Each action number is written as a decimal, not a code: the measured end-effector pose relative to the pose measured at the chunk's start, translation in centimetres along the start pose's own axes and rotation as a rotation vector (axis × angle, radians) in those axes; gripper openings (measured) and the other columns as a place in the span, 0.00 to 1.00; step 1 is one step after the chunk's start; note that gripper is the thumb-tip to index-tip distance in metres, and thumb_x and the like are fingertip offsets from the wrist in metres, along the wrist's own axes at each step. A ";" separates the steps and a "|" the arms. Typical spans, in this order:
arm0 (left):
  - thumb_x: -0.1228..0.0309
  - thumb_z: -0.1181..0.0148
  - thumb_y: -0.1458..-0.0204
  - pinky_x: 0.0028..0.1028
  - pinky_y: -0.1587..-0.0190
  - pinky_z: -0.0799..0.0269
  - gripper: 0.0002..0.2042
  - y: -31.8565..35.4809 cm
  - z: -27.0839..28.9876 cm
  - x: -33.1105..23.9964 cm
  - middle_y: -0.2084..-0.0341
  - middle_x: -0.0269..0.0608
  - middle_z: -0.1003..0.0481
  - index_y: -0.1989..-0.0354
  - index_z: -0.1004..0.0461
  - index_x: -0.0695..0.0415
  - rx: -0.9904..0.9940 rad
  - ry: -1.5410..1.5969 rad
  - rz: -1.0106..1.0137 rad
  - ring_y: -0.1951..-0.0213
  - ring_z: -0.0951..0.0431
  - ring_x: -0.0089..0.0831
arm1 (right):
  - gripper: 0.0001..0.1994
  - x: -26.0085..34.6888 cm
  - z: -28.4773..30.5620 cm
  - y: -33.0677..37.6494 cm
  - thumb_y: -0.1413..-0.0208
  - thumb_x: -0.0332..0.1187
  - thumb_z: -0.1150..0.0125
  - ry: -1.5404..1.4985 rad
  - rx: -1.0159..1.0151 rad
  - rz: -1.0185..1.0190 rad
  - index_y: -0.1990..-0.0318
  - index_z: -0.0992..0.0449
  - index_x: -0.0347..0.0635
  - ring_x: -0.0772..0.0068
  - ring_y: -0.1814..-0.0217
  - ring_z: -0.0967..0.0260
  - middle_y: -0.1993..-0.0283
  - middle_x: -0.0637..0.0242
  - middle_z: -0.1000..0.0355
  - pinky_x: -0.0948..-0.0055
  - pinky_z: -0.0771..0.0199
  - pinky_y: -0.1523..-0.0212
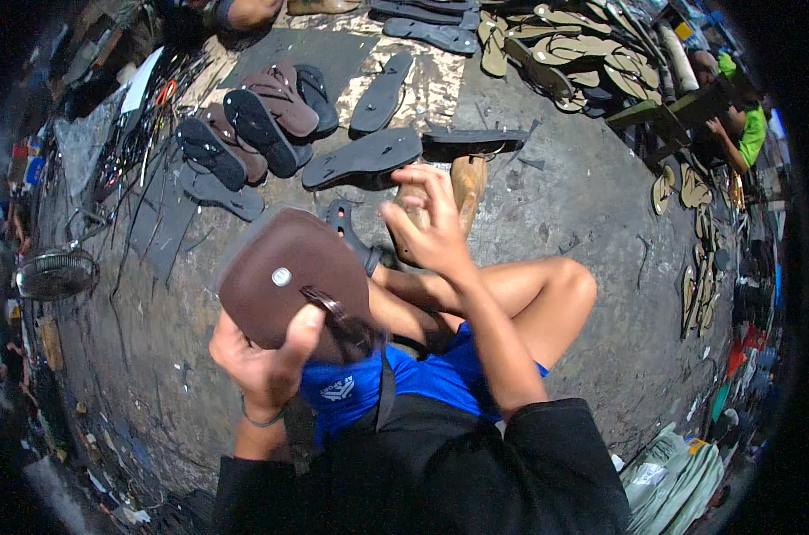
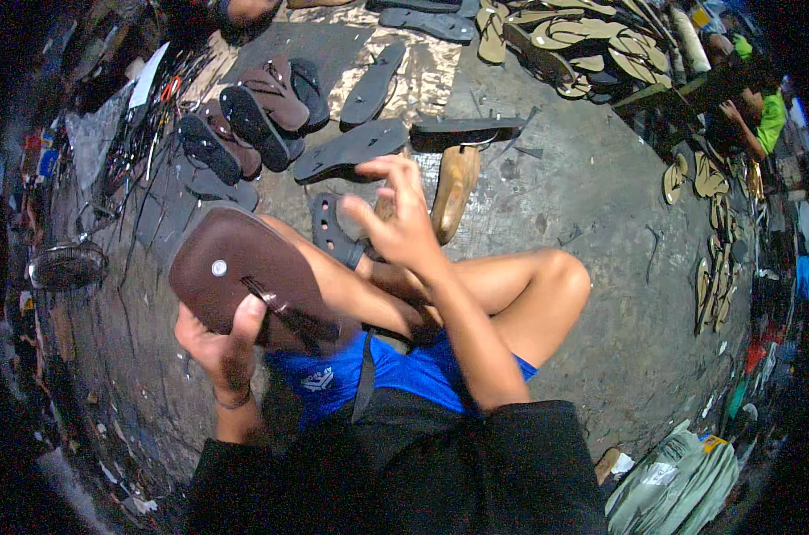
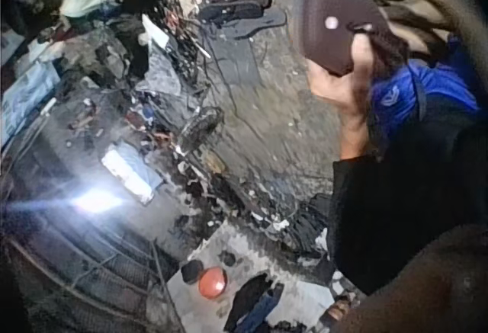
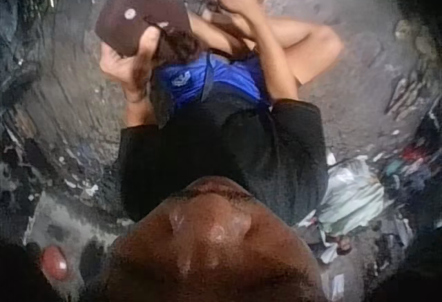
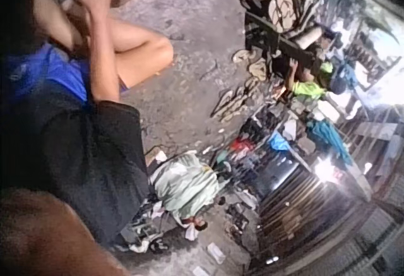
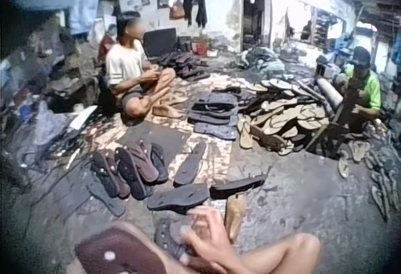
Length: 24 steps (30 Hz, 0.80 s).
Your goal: The person sits on the floor and assembles flip-flops by pressing rubber straps into wooden soles. They repeatedly pick up a sole and a strap, align them, and press the strap into place, then set the finished pair aside.
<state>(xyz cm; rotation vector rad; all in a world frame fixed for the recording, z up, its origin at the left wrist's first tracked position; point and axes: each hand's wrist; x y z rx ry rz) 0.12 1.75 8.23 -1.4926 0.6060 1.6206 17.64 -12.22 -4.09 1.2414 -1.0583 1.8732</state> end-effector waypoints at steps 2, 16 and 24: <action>0.76 0.35 0.54 0.30 0.56 0.23 0.17 0.3 -0.8 0.1 0.61 0.41 0.21 0.54 0.26 0.63 0.037 0.135 0.345 0.62 0.20 0.29 | 0.41 -9.3 -2.5 1.2 0.60 0.48 0.25 0.590 -0.196 -0.101 0.38 0.37 0.44 0.45 0.39 0.41 0.37 0.50 0.44 0.51 0.39 0.42; 0.60 0.40 0.42 0.38 0.53 0.20 0.29 3.4 -3.3 9.4 0.42 0.53 0.32 0.38 0.41 0.63 0.325 0.978 0.541 0.54 0.20 0.41 | 0.38 -3.9 3.6 7.2 0.55 0.44 0.31 -1.171 -0.355 -0.690 0.39 0.35 0.32 0.60 0.45 0.30 0.48 0.56 0.29 0.60 0.30 0.43; 0.53 0.47 0.38 0.36 0.52 0.21 0.27 -0.4 -3.4 11.4 0.45 0.49 0.29 0.40 0.36 0.62 0.110 0.977 0.510 0.47 0.26 0.34 | 0.35 10.9 7.8 14.5 0.52 0.42 0.34 -0.853 0.118 -0.875 0.40 0.34 0.27 0.65 0.41 0.32 0.44 0.57 0.29 0.66 0.37 0.38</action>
Point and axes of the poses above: each hand's wrist, its own y-axis away from the middle knuckle, its own z-axis out of the back of the hand, x = y × z
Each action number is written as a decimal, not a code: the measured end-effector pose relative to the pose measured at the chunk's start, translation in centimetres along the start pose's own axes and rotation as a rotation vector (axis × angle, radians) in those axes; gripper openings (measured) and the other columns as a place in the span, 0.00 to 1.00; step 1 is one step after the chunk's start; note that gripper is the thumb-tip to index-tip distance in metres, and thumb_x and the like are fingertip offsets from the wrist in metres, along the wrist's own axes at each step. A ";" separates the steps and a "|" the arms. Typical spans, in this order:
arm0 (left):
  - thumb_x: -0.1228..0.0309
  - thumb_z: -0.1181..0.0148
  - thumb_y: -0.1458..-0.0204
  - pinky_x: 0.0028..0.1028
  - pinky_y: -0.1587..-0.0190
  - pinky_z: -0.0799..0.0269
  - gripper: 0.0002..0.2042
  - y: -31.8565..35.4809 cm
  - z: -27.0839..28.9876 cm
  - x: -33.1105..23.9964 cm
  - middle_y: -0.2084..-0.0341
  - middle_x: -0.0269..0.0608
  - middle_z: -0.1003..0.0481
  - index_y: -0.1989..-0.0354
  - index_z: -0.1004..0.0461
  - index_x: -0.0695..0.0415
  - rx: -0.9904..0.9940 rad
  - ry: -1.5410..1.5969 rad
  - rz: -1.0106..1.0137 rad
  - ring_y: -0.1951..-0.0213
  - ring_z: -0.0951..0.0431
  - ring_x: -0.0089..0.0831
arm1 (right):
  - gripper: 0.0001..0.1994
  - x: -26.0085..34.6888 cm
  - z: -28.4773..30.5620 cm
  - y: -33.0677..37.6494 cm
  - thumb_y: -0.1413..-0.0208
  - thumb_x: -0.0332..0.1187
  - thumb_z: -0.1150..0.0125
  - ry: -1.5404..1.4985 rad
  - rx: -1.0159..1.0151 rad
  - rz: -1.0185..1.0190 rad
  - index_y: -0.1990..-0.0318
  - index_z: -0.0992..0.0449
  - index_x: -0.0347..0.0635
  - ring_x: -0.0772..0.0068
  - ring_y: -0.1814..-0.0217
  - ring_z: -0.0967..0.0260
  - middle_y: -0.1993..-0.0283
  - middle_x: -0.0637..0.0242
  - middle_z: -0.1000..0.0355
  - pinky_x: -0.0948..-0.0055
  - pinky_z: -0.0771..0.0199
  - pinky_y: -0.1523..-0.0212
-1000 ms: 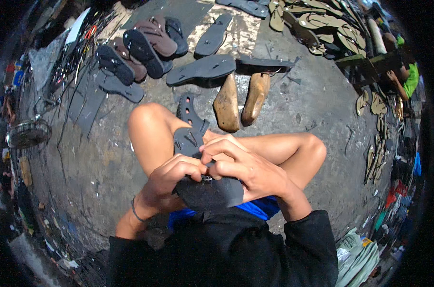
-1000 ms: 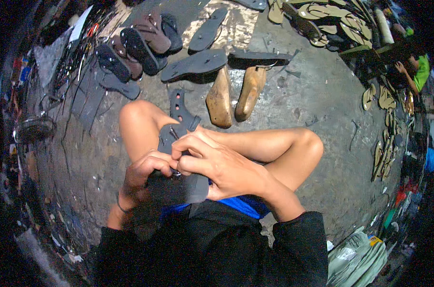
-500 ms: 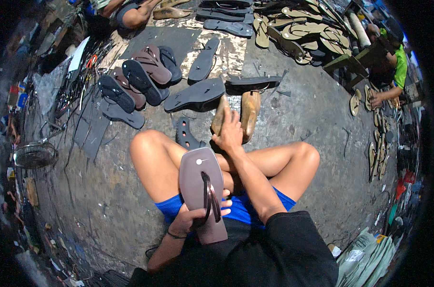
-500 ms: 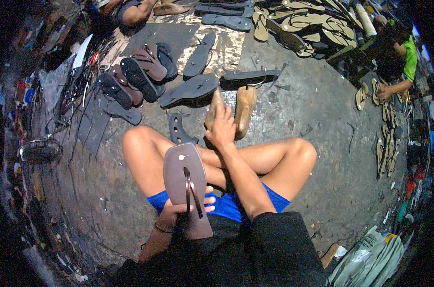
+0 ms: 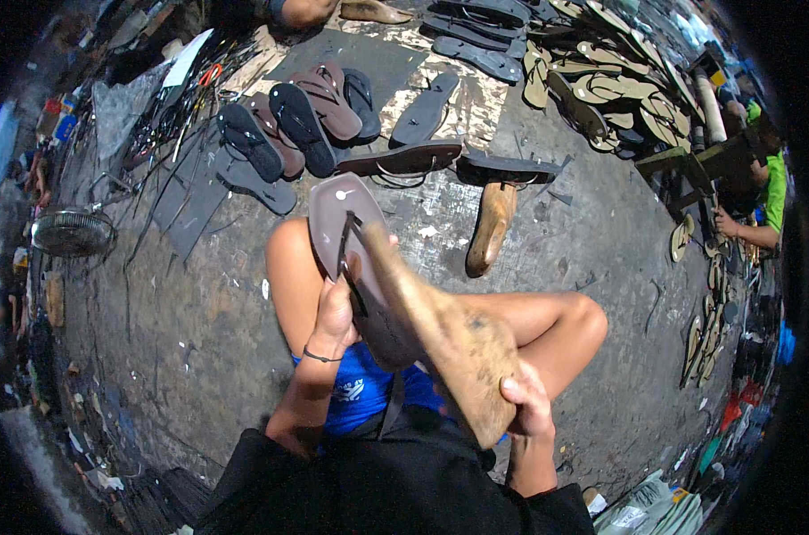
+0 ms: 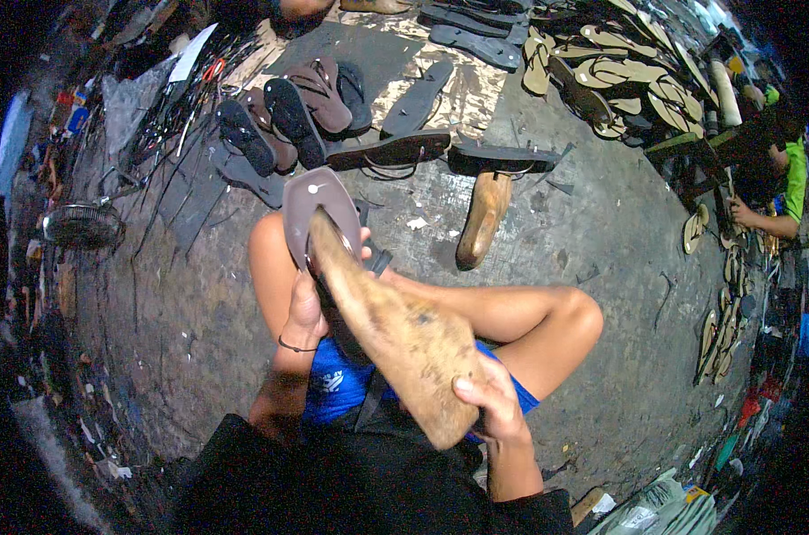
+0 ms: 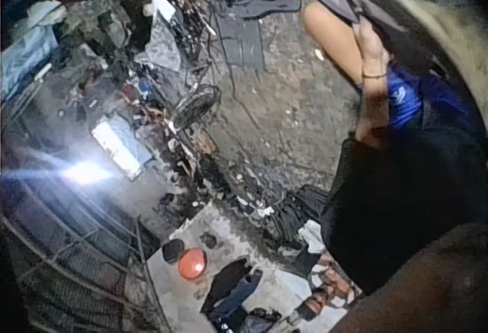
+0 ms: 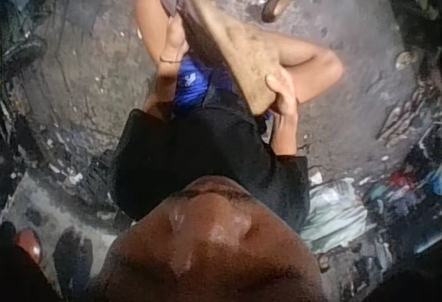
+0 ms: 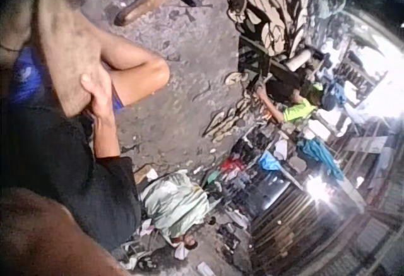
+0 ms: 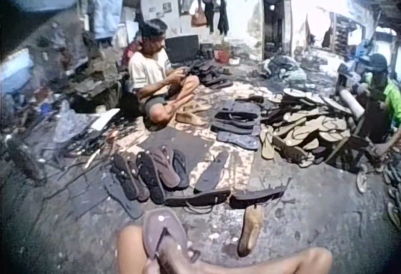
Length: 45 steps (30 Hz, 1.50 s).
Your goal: The person sits on the floor and assembles flip-flops by pressing rubber straps into wooden soles. They repeatedly pick up a sole and a strap, align them, and press the strap into place, then set the finished pair aside.
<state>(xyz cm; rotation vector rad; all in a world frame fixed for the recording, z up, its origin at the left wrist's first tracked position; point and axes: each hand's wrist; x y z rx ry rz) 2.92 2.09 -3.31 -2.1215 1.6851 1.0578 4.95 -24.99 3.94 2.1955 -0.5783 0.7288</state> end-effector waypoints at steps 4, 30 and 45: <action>0.54 0.60 0.33 0.34 0.41 0.32 0.26 0.7 0.3 0.1 0.42 0.48 0.30 0.37 0.37 0.63 0.012 0.011 0.097 0.45 0.28 0.34 | 0.29 0.2 -3.2 1.4 0.45 0.34 0.36 0.499 -0.051 0.084 0.38 0.36 0.28 0.66 0.44 0.29 0.45 0.52 0.28 0.68 0.32 0.42; 0.60 0.52 0.39 0.34 0.38 0.37 0.23 5.3 -0.2 0.4 0.39 0.54 0.37 0.43 0.36 0.66 -0.271 -0.477 -0.447 0.40 0.34 0.36 | 0.28 -0.5 -5.2 0.4 0.48 0.29 0.33 0.987 -0.138 0.496 0.41 0.34 0.25 0.52 0.47 0.25 0.48 0.41 0.27 0.65 0.26 0.47; 0.81 0.40 0.46 0.37 0.38 0.35 0.02 5.7 -0.6 -2.4 0.41 0.48 0.43 0.68 0.24 0.67 0.101 -0.762 -0.461 0.36 0.38 0.41 | 0.28 -0.5 -4.3 0.3 0.50 0.27 0.33 1.014 -0.202 0.616 0.41 0.34 0.25 0.51 0.46 0.25 0.47 0.41 0.27 0.65 0.26 0.46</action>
Point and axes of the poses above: each hand's wrist, its own y-axis away from the middle knuckle, its own z-axis out of the back of the hand, x = y × z
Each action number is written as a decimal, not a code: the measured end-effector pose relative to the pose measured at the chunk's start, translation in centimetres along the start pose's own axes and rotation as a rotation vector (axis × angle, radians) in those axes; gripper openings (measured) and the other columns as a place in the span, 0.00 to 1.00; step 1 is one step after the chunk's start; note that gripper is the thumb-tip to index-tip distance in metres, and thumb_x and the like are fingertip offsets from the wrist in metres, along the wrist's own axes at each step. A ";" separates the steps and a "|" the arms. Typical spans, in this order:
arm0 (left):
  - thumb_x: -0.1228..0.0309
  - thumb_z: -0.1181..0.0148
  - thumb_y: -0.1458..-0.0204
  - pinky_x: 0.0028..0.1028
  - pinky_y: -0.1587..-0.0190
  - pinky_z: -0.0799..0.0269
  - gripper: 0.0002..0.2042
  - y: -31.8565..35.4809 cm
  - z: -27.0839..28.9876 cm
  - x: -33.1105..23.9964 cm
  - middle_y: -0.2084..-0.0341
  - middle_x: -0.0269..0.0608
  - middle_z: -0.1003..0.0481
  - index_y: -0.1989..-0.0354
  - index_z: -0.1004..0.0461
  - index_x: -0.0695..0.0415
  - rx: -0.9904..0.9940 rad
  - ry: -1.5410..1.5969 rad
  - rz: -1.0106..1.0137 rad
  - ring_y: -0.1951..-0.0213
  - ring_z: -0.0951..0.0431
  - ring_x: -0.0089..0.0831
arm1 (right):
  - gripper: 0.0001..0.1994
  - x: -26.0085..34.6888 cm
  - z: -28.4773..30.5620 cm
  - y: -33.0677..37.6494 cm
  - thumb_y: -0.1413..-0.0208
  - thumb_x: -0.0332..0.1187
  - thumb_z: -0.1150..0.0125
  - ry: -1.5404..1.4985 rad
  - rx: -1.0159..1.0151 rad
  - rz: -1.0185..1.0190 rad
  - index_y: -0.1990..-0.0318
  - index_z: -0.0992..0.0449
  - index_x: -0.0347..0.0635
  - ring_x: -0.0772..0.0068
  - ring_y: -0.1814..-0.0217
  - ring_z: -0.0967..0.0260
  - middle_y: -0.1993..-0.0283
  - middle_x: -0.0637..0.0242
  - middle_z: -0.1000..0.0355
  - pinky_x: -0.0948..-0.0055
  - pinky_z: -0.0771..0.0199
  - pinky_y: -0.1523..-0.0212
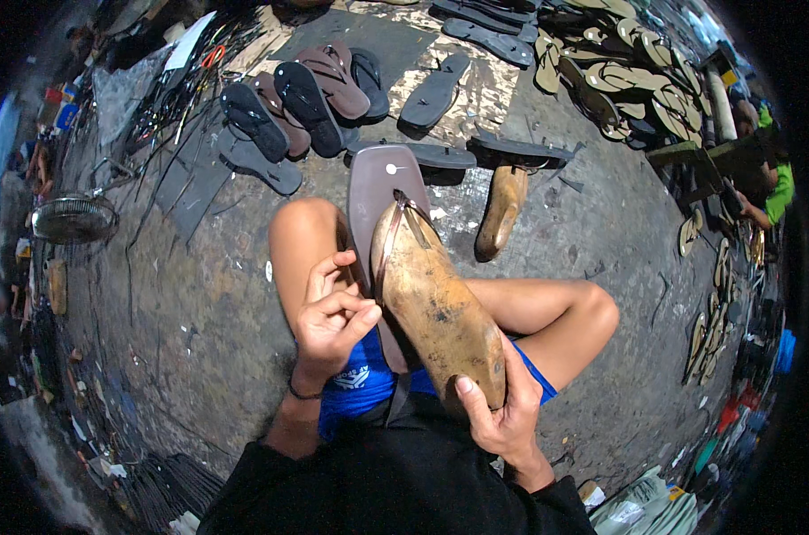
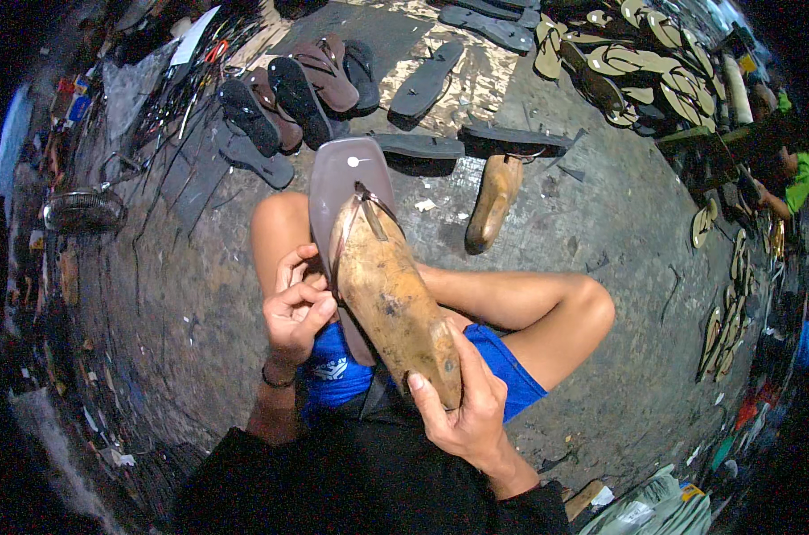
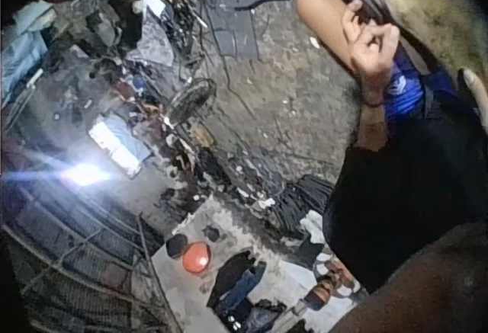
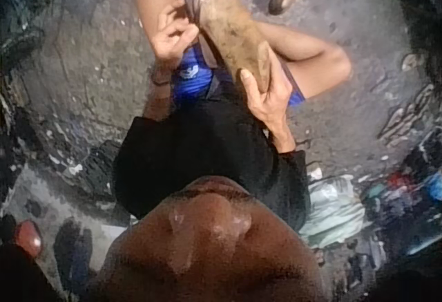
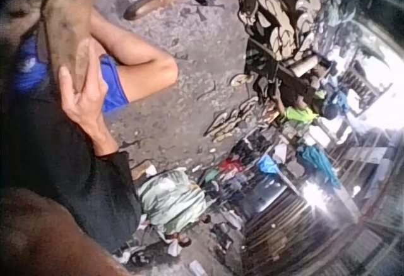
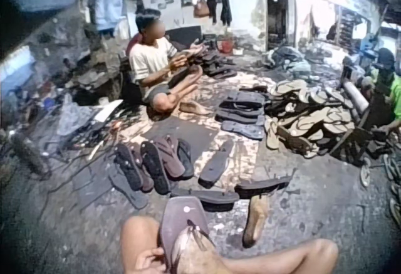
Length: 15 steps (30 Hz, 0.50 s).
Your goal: The person sits on the floor and assembles flip-flops by pressing rubber straps into wooden soles. They repeatedly pick up a sole and a strap, align them, and press the strap into place, then set the finished pair aside.
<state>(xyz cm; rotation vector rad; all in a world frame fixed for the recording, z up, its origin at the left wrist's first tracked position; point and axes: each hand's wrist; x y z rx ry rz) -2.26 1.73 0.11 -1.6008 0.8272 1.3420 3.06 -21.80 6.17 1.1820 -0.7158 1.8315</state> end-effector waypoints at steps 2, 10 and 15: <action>0.58 0.43 0.41 0.38 0.37 0.36 0.22 -0.3 0.7 2.2 0.38 0.50 0.42 0.49 0.28 0.66 -0.037 0.336 0.082 0.36 0.37 0.40 | 0.29 0.0 0.1 0.0 0.51 0.27 0.32 0.065 0.030 0.067 0.41 0.34 0.25 0.50 0.47 0.25 0.47 0.41 0.28 0.64 0.26 0.47; 0.28 0.77 0.45 0.40 0.40 0.33 0.48 -1.3 -3.4 1.8 0.40 0.57 0.33 0.32 0.44 0.60 -0.262 0.938 0.555 0.43 0.29 0.43 | 0.31 1.0 -2.3 0.3 0.52 0.29 0.31 0.093 0.097 0.065 0.41 0.34 0.24 0.46 0.47 0.25 0.45 0.39 0.29 0.63 0.23 0.49; 0.28 0.79 0.44 0.37 0.46 0.26 0.47 0.6 -2.4 4.7 0.40 0.58 0.33 0.32 0.45 0.60 -0.408 0.951 0.608 0.49 0.25 0.40 | 0.31 0.2 -6.1 -1.2 0.53 0.29 0.31 0.154 0.030 0.171 0.42 0.34 0.25 0.48 0.48 0.25 0.47 0.40 0.28 0.64 0.23 0.50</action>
Point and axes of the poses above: each hand's wrist, its own y-axis away from the middle knuckle, its own z-axis out of the back of the hand, x = y × z
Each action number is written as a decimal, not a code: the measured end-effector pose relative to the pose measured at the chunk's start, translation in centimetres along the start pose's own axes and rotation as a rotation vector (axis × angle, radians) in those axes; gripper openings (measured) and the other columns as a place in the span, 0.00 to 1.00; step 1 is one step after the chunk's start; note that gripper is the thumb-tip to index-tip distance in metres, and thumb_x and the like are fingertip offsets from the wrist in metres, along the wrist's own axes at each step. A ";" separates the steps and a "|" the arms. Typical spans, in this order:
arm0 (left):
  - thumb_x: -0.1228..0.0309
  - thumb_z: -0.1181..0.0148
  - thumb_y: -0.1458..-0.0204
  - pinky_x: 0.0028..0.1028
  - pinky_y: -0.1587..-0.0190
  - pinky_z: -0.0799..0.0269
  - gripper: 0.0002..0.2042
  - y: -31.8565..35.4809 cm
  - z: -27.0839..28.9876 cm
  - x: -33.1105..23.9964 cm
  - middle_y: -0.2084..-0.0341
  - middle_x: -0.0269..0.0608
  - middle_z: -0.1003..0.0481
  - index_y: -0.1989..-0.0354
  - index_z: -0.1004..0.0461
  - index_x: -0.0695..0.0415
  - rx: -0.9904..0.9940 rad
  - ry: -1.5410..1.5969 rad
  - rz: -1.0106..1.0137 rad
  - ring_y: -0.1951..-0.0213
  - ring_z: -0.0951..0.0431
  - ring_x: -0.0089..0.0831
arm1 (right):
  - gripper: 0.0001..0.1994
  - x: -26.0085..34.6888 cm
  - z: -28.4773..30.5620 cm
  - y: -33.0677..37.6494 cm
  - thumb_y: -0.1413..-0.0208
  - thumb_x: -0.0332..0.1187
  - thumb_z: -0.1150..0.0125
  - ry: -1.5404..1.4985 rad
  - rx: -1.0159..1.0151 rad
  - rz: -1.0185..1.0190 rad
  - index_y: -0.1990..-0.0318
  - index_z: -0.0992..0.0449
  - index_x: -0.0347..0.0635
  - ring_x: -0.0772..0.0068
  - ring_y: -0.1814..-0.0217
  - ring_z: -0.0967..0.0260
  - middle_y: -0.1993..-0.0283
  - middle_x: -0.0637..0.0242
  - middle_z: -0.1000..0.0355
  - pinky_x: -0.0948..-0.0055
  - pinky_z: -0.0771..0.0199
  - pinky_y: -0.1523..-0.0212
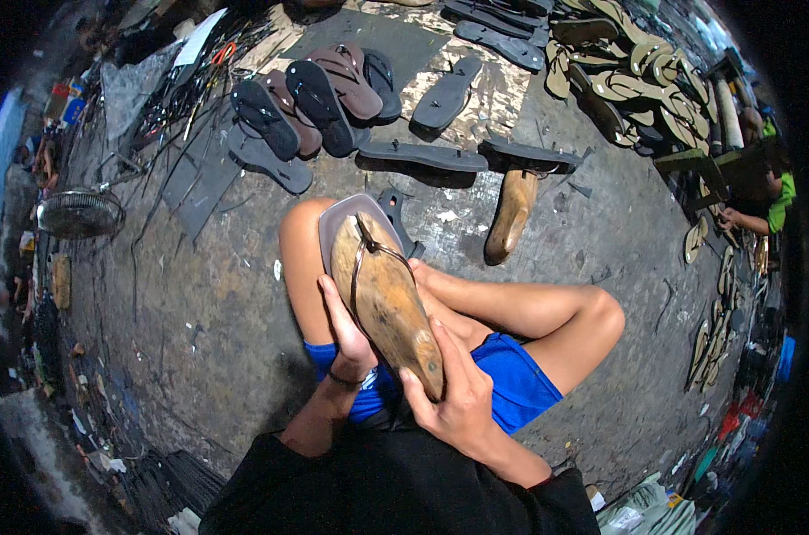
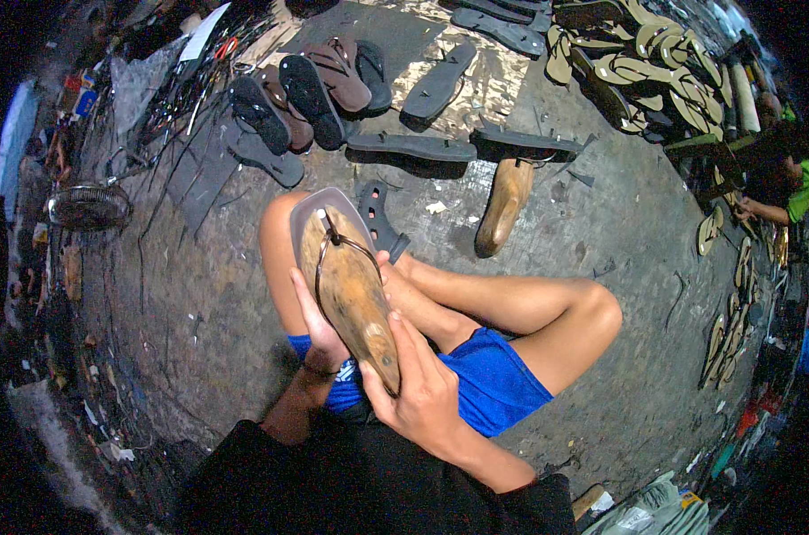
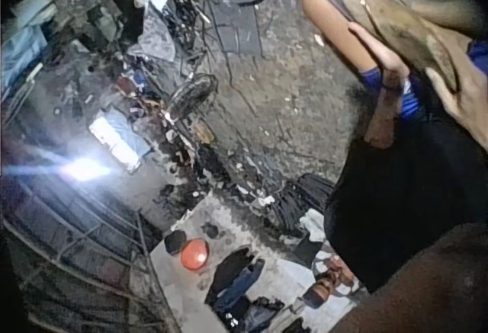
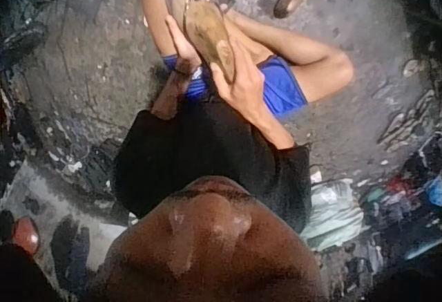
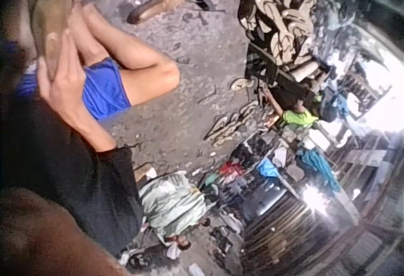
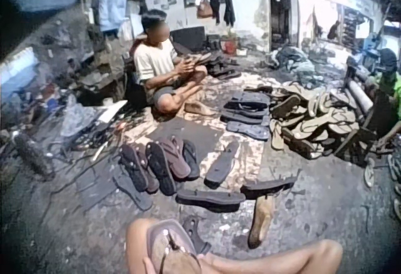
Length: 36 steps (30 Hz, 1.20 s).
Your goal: The person sits on the floor and assembles flip-flops by pressing rubber straps into wooden soles. They repeatedly pick up a sole and a strap, align them, and press the strap into place, then set the finished pair aside.
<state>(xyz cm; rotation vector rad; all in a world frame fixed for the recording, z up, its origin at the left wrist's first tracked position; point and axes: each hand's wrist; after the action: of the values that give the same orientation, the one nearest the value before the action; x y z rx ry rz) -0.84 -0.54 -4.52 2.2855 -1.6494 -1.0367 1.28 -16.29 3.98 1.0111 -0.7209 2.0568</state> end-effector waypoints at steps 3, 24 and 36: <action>0.29 0.79 0.44 0.37 0.47 0.26 0.48 -0.2 0.3 -0.5 0.41 0.57 0.33 0.33 0.44 0.61 0.115 -0.075 -0.032 0.51 0.24 0.39 | 0.30 -0.5 -1.6 -1.1 0.54 0.30 0.30 0.033 -0.060 0.054 0.43 0.33 0.25 0.50 0.49 0.24 0.47 0.41 0.27 0.65 0.22 0.52; 0.46 0.27 0.58 0.33 0.37 0.39 0.53 -1.0 -3.5 -1.0 0.42 0.49 0.38 0.35 0.53 0.67 0.333 -0.702 -0.338 0.40 0.35 0.35 | 0.34 -1.6 -0.8 -3.8 0.53 0.28 0.30 0.123 -0.236 0.160 0.38 0.37 0.26 0.43 0.41 0.31 0.41 0.39 0.33 0.58 0.29 0.42; 0.33 0.37 0.58 0.36 0.45 0.27 0.51 1.3 -5.3 -2.1 0.49 0.48 0.28 0.37 0.42 0.67 0.333 -0.347 0.039 0.48 0.25 0.36 | 0.58 -3.5 4.6 -4.9 0.62 0.48 0.22 -0.309 0.143 0.231 0.30 0.53 0.27 0.45 0.32 0.41 0.36 0.41 0.39 0.58 0.39 0.35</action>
<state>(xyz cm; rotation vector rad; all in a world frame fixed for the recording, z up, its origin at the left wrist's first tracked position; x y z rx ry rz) 0.99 -0.63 0.99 2.3566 -2.1350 -1.2951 8.68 -18.05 4.38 1.4047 -0.8928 2.1978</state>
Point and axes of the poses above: each hand's wrist, its own y-axis away from the middle knuckle, its own z-axis out of the back of the hand, x = y × z
